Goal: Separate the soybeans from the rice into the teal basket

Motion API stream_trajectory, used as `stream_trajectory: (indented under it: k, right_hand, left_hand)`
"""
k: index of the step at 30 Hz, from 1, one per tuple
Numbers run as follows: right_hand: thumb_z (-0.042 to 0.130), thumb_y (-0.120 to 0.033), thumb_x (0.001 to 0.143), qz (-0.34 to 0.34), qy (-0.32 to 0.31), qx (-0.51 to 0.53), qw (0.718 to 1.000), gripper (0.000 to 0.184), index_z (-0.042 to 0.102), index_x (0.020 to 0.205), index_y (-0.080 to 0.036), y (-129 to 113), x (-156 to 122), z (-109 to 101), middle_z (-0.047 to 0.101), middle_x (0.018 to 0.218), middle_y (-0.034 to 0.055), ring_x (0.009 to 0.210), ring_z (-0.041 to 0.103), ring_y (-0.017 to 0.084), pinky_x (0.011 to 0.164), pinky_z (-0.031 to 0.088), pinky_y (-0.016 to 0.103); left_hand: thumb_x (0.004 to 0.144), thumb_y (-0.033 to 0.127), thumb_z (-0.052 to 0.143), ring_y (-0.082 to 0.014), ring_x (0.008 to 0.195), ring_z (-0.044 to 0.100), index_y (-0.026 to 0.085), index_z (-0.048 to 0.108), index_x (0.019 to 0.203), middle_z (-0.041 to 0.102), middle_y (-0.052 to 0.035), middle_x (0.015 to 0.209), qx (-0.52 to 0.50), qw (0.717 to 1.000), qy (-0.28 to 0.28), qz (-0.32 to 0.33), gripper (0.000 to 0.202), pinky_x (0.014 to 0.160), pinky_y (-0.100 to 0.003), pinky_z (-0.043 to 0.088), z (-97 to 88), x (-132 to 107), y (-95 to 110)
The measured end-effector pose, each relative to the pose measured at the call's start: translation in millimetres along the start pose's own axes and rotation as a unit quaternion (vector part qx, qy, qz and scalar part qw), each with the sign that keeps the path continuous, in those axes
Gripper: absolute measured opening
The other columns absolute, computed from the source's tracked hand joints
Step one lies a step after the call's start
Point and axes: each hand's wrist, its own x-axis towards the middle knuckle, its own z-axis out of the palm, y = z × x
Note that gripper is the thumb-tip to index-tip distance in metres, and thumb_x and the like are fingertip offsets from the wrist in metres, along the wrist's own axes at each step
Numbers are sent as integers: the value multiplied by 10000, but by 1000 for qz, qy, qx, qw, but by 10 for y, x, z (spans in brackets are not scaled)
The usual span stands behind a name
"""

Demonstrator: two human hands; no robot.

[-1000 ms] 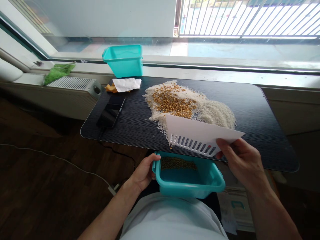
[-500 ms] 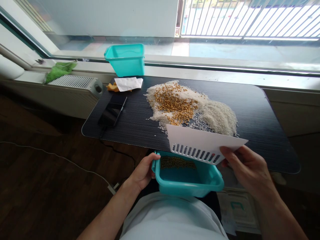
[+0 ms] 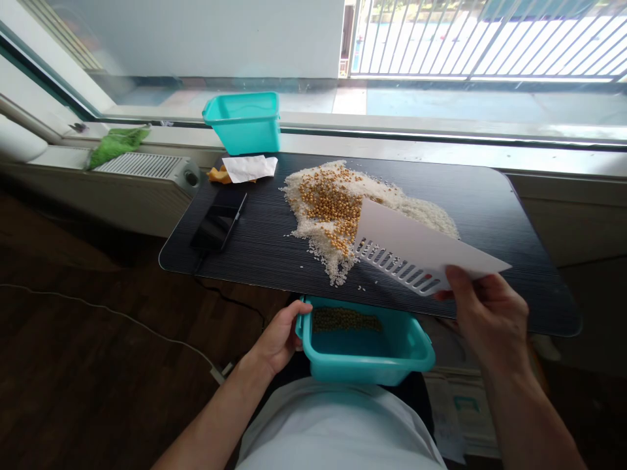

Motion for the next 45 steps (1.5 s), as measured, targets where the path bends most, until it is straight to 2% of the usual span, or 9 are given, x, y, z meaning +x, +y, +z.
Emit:
stream_trajectory:
  k: [8,19,22,25,29,34,36,40,45]
  right_hand:
    - [804,-578,638,1,-45,-8,999,356,680,743,-261,-99,11,154,682,599,9,505,631,213,497,517,356]
    - [804,-583,655,-21,-93,-29,995,363,681,698,-244,-39,-75,80,666,542,-5,480,639,200,456,528,310]
    - [799,-609,677,-40,-67,-37,996,388,704,745,-239,-32,-92,49,656,536,-9,481,637,196,464,533,304]
    - [797,-568,725,-24,-32,-41,998,371,733,824,-217,-39,-115,-10,672,577,6,527,655,193,520,551,304]
    - [815,-549,704,1,-57,-31,998,371,740,829,-208,-24,-133,-142,681,590,11,525,647,186,519,532,299]
    - [800,-523,712,12,-10,-84,996,358,762,875,-207,-7,-146,-313,706,630,20,565,662,203,569,541,327]
    - [801,-518,706,14,-11,-96,995,364,762,882,-202,-10,-148,-342,702,625,24,563,668,217,557,537,334]
    - [786,-532,721,9,-14,-85,996,355,747,845,-201,-21,-170,-304,688,618,21,567,658,211,552,540,328]
    - [777,-517,725,12,-8,-54,998,361,751,895,-200,-93,-189,-177,663,613,-3,554,617,178,532,532,305]
  left_hand:
    - [598,298,748,-67,327,333,218,456,530,418,76,398,3,1000,3,-5,310,379,-224,164,-15,3,-3]
    - [478,363,797,-55,337,338,212,470,501,426,80,399,16,1000,-8,-3,361,376,-213,167,-17,3,4]
    - [449,374,800,-50,338,329,214,462,483,411,84,394,24,1000,-9,0,375,379,-212,170,3,-18,19]
    - [437,376,798,-47,339,324,214,460,474,403,87,395,27,1000,-7,3,377,380,-211,165,18,-33,29]
    - [438,377,795,-47,339,321,211,467,472,412,82,395,29,1000,-10,2,370,380,-213,162,19,-32,22]
    - [495,355,780,-56,341,332,213,460,500,419,79,401,19,1000,-7,0,351,392,-214,165,-4,-1,-6]
    - [523,338,768,-63,352,352,208,487,531,451,71,418,15,1000,-6,-4,309,401,-218,177,-8,10,-13]
    - [550,325,758,-67,362,364,197,529,568,490,60,440,15,1000,-11,-12,263,409,-222,188,-1,15,-12]
    - [555,337,778,-64,340,350,205,491,518,442,72,410,19,999,-24,-13,318,390,-223,172,-9,17,-13]
